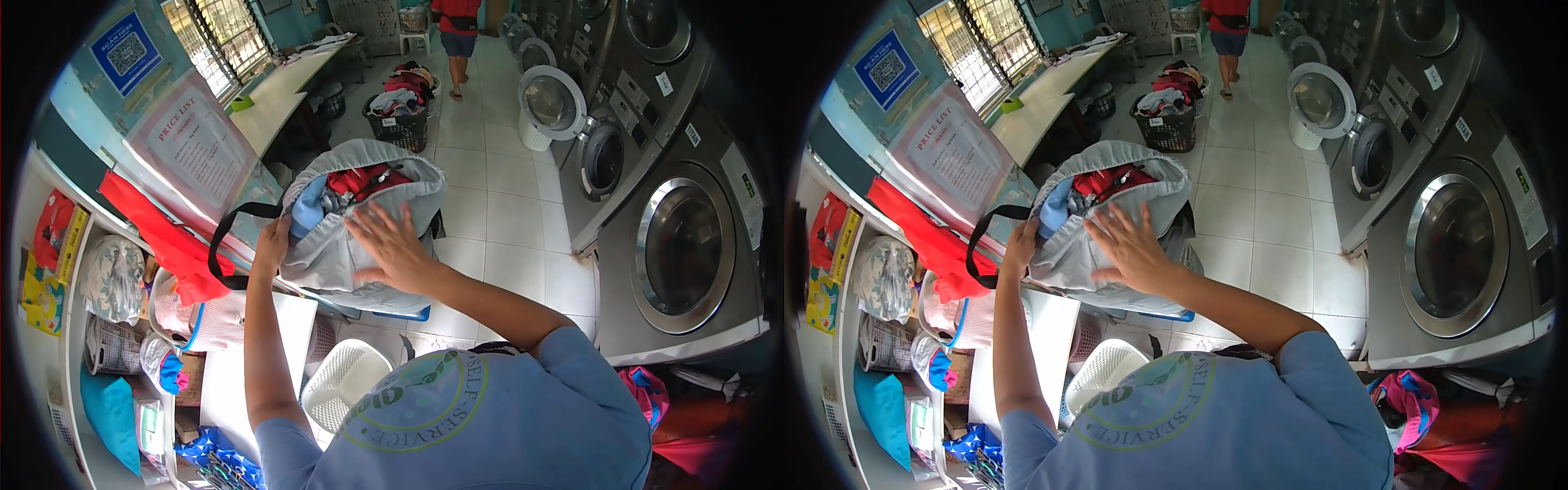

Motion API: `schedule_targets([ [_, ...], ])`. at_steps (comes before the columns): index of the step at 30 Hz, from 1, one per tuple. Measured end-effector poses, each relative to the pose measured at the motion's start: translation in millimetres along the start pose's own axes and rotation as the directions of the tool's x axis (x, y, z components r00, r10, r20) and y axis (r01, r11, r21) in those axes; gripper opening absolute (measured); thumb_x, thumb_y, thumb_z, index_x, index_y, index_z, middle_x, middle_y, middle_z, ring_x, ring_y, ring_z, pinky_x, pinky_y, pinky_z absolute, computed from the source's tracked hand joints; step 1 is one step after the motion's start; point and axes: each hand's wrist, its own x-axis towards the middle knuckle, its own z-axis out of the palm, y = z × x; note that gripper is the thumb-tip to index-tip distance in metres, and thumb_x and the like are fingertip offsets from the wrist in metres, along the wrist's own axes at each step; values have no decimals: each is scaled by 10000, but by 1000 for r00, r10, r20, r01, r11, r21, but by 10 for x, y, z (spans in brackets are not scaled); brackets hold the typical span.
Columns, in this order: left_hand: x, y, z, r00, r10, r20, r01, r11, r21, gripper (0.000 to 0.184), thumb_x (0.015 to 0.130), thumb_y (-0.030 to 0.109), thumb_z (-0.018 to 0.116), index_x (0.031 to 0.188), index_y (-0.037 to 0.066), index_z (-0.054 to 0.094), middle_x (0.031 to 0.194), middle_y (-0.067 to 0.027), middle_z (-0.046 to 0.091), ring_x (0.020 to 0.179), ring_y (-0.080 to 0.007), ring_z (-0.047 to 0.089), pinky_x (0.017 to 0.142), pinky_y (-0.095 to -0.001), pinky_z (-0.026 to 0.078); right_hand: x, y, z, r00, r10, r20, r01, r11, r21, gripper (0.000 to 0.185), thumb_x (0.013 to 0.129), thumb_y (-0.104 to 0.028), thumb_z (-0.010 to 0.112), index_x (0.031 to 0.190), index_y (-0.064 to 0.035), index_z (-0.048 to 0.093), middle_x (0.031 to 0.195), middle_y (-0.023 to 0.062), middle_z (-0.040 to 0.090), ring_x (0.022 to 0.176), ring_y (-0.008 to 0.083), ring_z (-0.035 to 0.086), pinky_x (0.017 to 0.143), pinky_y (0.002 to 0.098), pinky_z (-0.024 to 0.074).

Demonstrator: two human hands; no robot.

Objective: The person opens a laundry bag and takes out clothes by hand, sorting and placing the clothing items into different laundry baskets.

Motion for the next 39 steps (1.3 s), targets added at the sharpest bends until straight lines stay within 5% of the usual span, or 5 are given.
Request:
schedule_targets([
  [11,66,397,191,992,114,-52,-108,988,112,505,916,447,386,981,-20,570,840,-209,606,779,-287,570,753,-332,421,63,-100,-141,958,-130,-255,142,989,28,49,772,-133,533,778,-105,573,842,26,516,1024,210,491,964,649,156],
  [24,144,191,403,930,263,-257,-253,965,72,316,875,200,424,1139,58,524,1020,-203,588,969,-345,561,837,-362,425,-766,69,203,965,0,260,-59,974,220,154,818,-204,515,801,-76,599,785,45,522,753,251,552,687,399,411],
  [28,28,191,403,882,328,-337,-418,876,-242,410,782,40,471,1192,28,474,1160,-215,511,1071,-363,495,909,-371,392,-666,-9,85,971,-45,235,-33,948,318,206,819,-225,570,726,-42,585,730,83,517,690,274,543,592,383,424],
  [31,-352,519,334,675,643,-361,-564,766,310,466,724,15,521,1186,7,463,1132,-207,507,1094,-354,467,922,-374,383,-532,-34,-51,999,17,38,-31,919,392,186,805,-159,605,692,-22,549,705,101,517,643,279,532,538,371,419],
  [39,-823,694,698,810,587,3,-561,773,296,262,713,88,629,958,-2,601,946,-178,579,831,-330,578,715,-372,463,-82,227,9,963,113,-246,-41,959,280,259,781,-77,572,1026,-3,535,1072,149,489,947,308,491,830,375,409],
])
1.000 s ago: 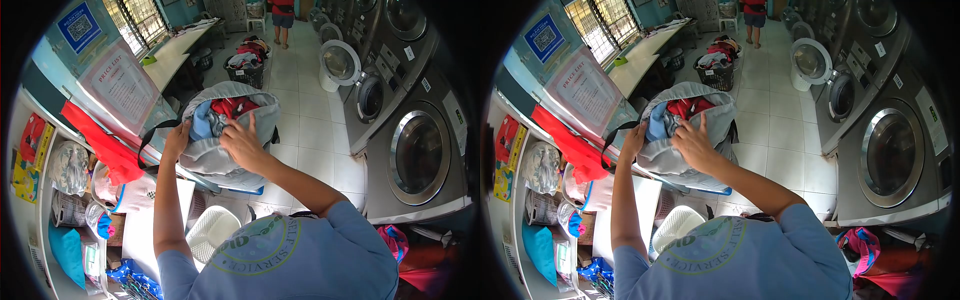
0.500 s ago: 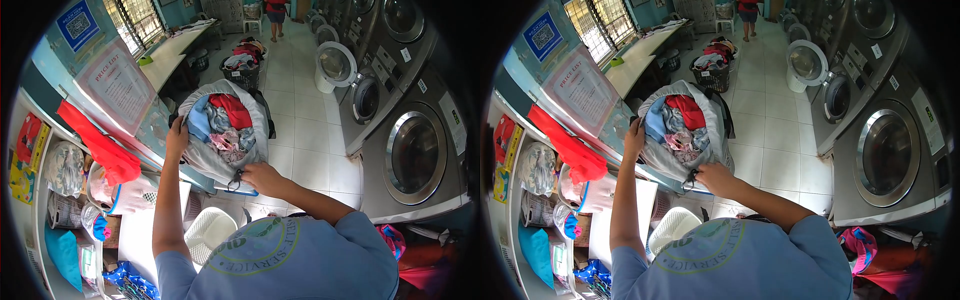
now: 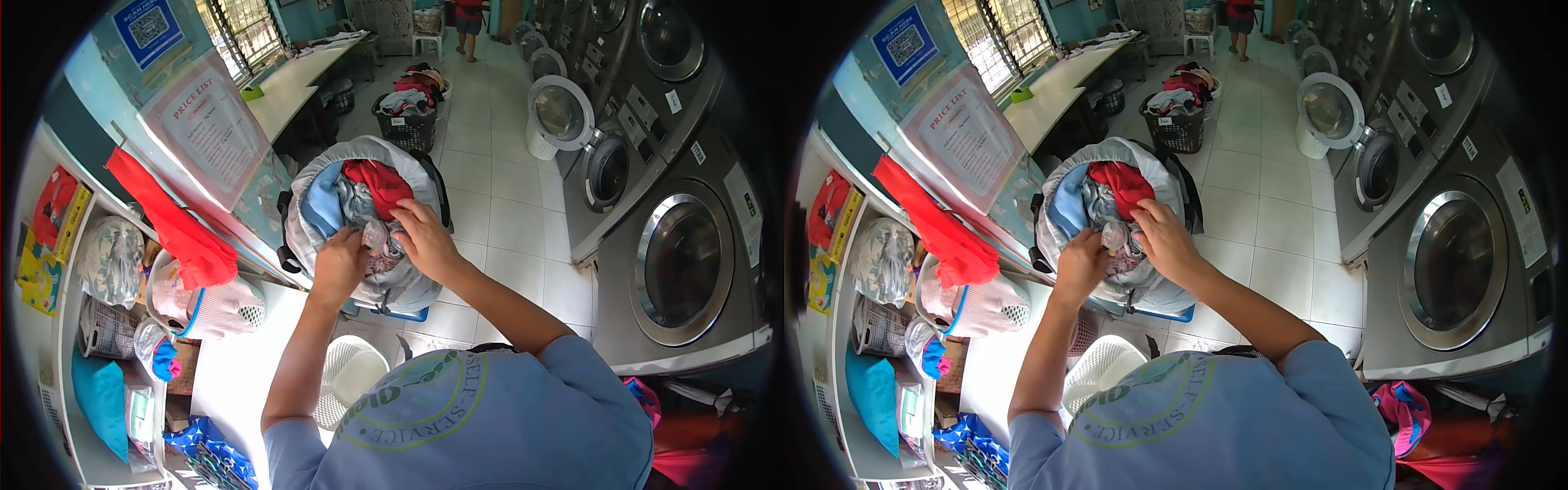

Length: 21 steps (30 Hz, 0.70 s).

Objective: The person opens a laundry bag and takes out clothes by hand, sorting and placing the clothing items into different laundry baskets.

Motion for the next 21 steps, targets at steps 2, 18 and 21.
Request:
schedule_targets([
  [2,-38,-167,-34,987,-130,-93,96,948,-302,175,744,10,582,914,20,619,746,-126,604,618,-205,584,549,-305,454,12,19,30,1000,0,0,0,999,-47,295,778,-74,573,1060,1,528,1108,153,477,972,307,481,855,375,402],
  [18,-853,62,-1852,262,-545,-797,22,829,-559,178,865,77,476,968,-17,587,919,-100,613,774,-173,599,685,-251,482,-6,-42,78,996,14,86,3,982,-190,416,656,39,561,1054,-79,589,1174,149,433,1002,319,451,860,398,391],
  [21,-1339,-258,-1508,754,-536,-379,260,774,-577,147,872,75,486,946,7,592,895,-55,605,778,-130,573,698,-214,452,7,-167,96,999,2,42,6,983,-181,342,654,28,588,984,-62,601,1167,140,440,1029,321,447,865,405,373],
])
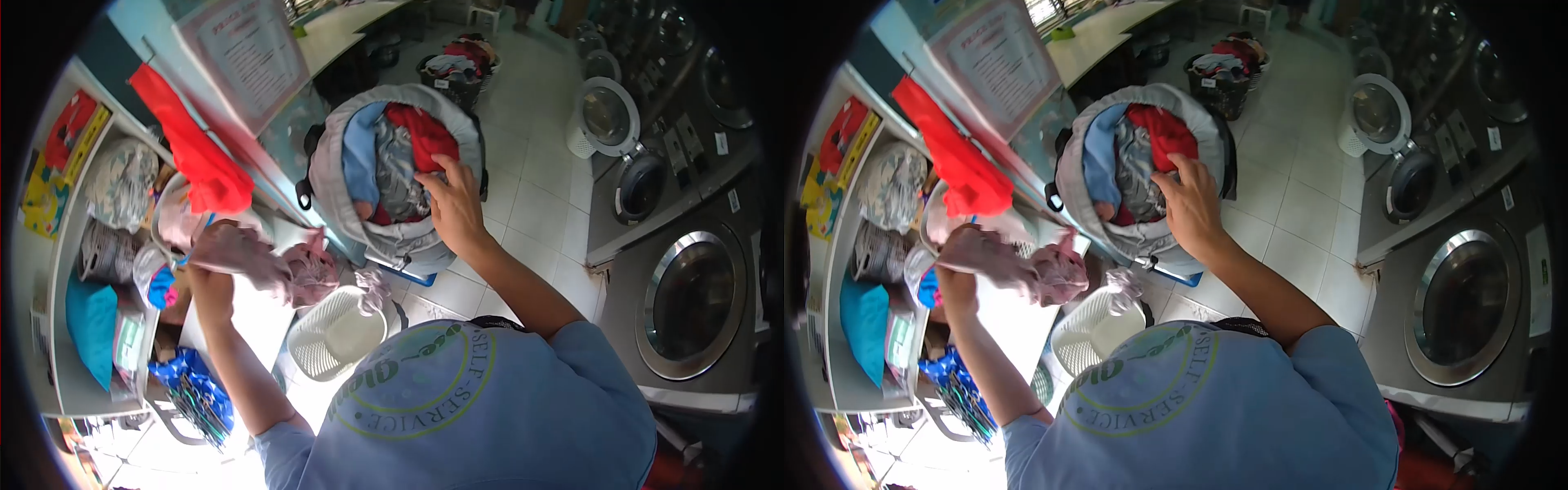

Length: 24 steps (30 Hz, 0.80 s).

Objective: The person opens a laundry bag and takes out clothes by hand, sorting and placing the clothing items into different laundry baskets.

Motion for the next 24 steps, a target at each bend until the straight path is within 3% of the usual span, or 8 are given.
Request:
schedule_targets([
  [2,-164,-143,-18,971,-174,-161,162,983,-88,144,882,112,508,951,17,592,885,-36,598,798,-110,563,707,-218,452,-16,-82,104,991,-135,-7,135,981,137,315,666,6,605,975,-59,599,1162,139,446,1035,321,451,863,408,372],
  [4,-357,-356,-61,956,-181,-231,112,953,-280,177,888,105,493,1015,15,579,909,-35,596,844,-115,567,736,-221,454,-37,-181,180,968,-249,-23,246,929,276,290,678,-16,623,965,-56,597,1157,138,452,1041,322,455,861,412,372],
  [6,-638,-700,-276,939,-331,-90,312,933,-178,197,884,60,463,1044,13,569,944,-55,597,851,-136,575,748,-249,471,17,-275,234,948,-318,-12,308,908,284,246,708,-68,641,951,-51,603,1140,142,471,1037,323,469,861,418,381],
  [7,-731,-720,-294,926,-377,6,366,896,-251,222,878,27,441,1063,7,562,973,-71,594,871,-152,577,786,-281,476,63,-259,287,957,-289,-2,280,922,266,204,726,-88,643,924,-49,613,1124,144,483,1023,325,477,859,418,390],
  [8,-822,-726,-287,866,-497,-49,468,842,-267,227,884,20,424,1064,10,562,985,-79,592,890,-159,576,819,-293,471,101,-256,295,970,-245,-9,239,939,248,196,722,-89,643,913,-52,625,1111,146,492,1015,327,481,861,410,393],
  [12,-1143,-1026,-439,841,-534,-86,481,811,-333,230,891,23,419,1066,29,568,993,-80,597,903,-170,581,807,-300,484,211,-44,370,971,-235,-33,237,955,181,222,709,-64,643,930,-47,625,1116,153,489,1003,336,480,852,409,393],
  [18,-1524,-1267,-512,703,-682,-201,575,712,-402,248,879,11,403,1070,31,561,960,-66,599,883,-162,578,766,-294,486,221,88,376,962,-256,97,238,957,163,186,732,-47,633,916,-27,614,1077,136,518,961,317,512,816,395,423],
  [24,-1826,-1439,-393,663,-662,-349,638,744,-199,205,901,150,471,1022,5,549,900,-55,586,817,-136,558,748,-262,458,308,199,376,953,-253,165,213,950,228,149,740,-64,642,878,-18,612,1005,116,563,859,288,573,751,360,464],
])
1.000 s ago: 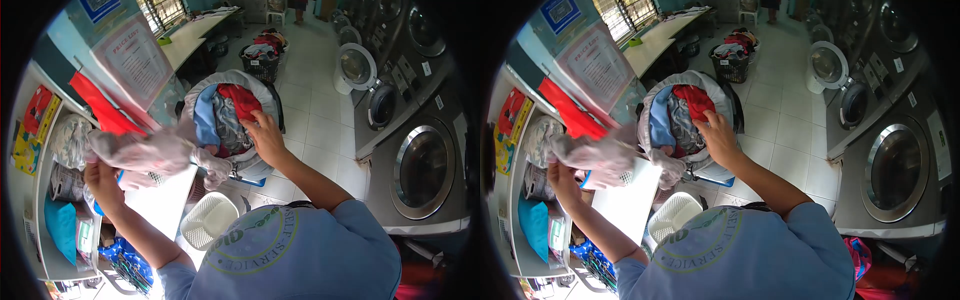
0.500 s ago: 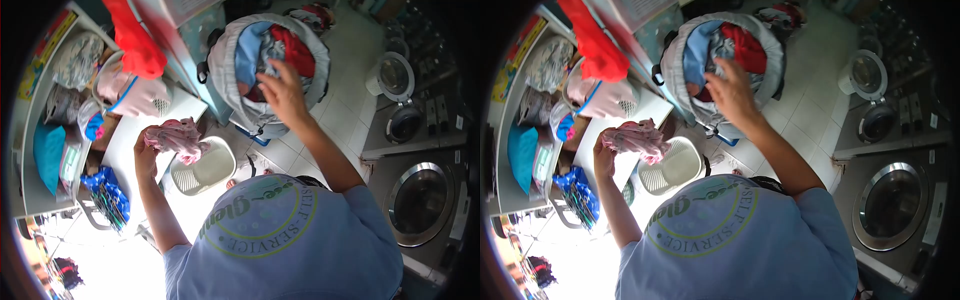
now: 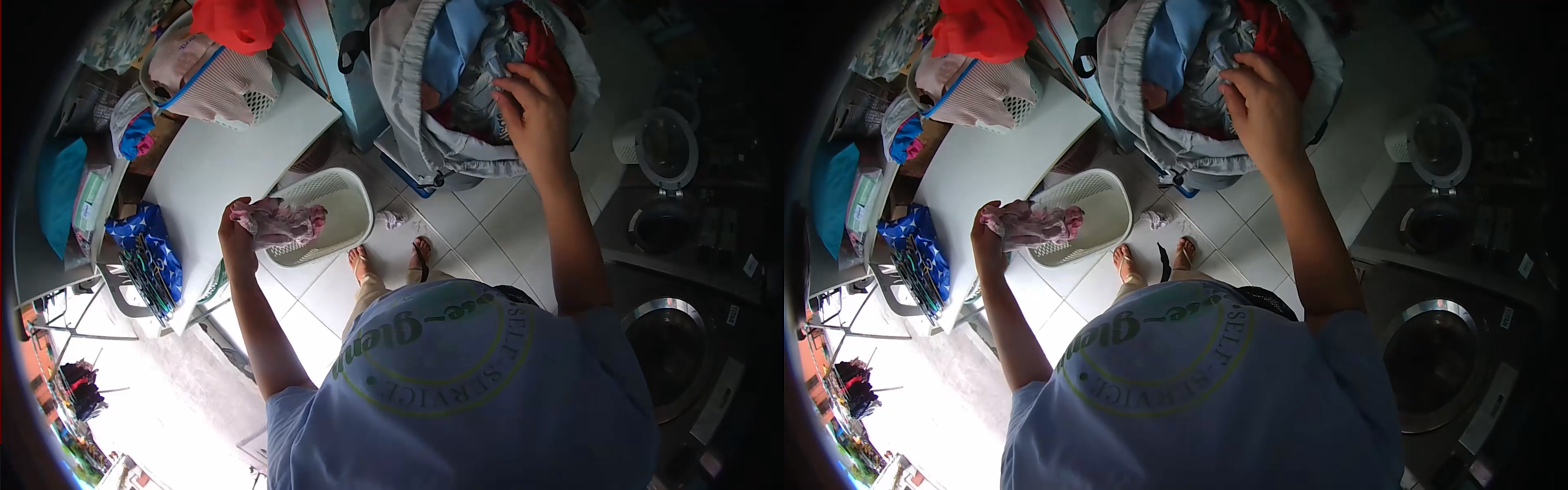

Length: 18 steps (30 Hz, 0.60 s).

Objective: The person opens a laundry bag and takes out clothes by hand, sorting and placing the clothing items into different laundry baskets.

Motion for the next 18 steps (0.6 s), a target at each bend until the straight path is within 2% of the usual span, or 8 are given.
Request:
schedule_targets([
  [3,-104,-113,66,958,172,-230,-208,968,-140,198,920,165,455,999,13,553,850,-46,584,774,-119,557,684,-238,458,38,87,2,999,28,-34,-29,999,-18,116,735,-97,660,830,-36,635,942,87,600,805,258,603,697,331,486],
  [8,-318,-327,-1,989,89,-119,-91,996,-11,221,931,216,443,1002,38,552,838,-31,602,694,-93,569,577,-213,447,141,206,-50,1000,8,-2,-8,1000,16,81,744,-103,663,813,-66,645,950,81,605,719,236,612,646,303,490],
  [10,-365,-388,43,989,-1,-147,3,1000,10,191,903,194,461,990,56,561,823,-32,611,707,-100,577,592,-226,460,231,250,-119,991,-54,-120,53,998,-16,121,775,-117,661,882,-62,658,989,55,614,731,161,619,616,232,469],
  [11,-377,-406,55,987,-28,-160,28,1000,-3,187,897,178,456,995,60,563,819,-33,619,688,-102,578,581,-229,466,282,233,-196,992,-7,-126,17,997,74,248,792,-247,656,1008,-126,645,1040,80,605,835,193,618,708,262,468],
  [12,-375,-429,47,987,-29,-159,28,1000,-5,187,897,178,456,995,60,563,819,-33,619,688,-102,578,581,-229,466,339,278,-269,992,-9,-126,18,997,73,248,792,-247,656,1008,-126,645,1040,80,605,835,193,618,708,262,468],
  [14,-356,-526,5,985,-54,-165,76,989,130,175,886,156,466,989,65,573,812,-38,626,670,-103,580,569,-233,474,440,376,-282,985,-31,-169,-20,955,-294,485,789,-403,617,1186,-138,532,1248,160,450,1094,327,458,880,360,384],
  [16,-319,-606,-21,975,111,-191,-34,931,364,104,809,130,601,827,30,626,746,-52,619,582,-137,581,533,-242,477,470,397,-174,975,-55,-217,-39,912,-409,555,791,-452,601,1241,-144,499,1300,180,424,1169,373,415,935,392,357],
  [18,-288,-641,-25,821,570,-30,-348,543,764,115,788,139,627,807,26,621,703,-73,606,590,-219,583,561,-289,477,420,444,-65,858,504,94,-503,863,-38,544,788,-460,594,1238,-168,500,1218,168,506,1106,359,476,904,392,385],
])
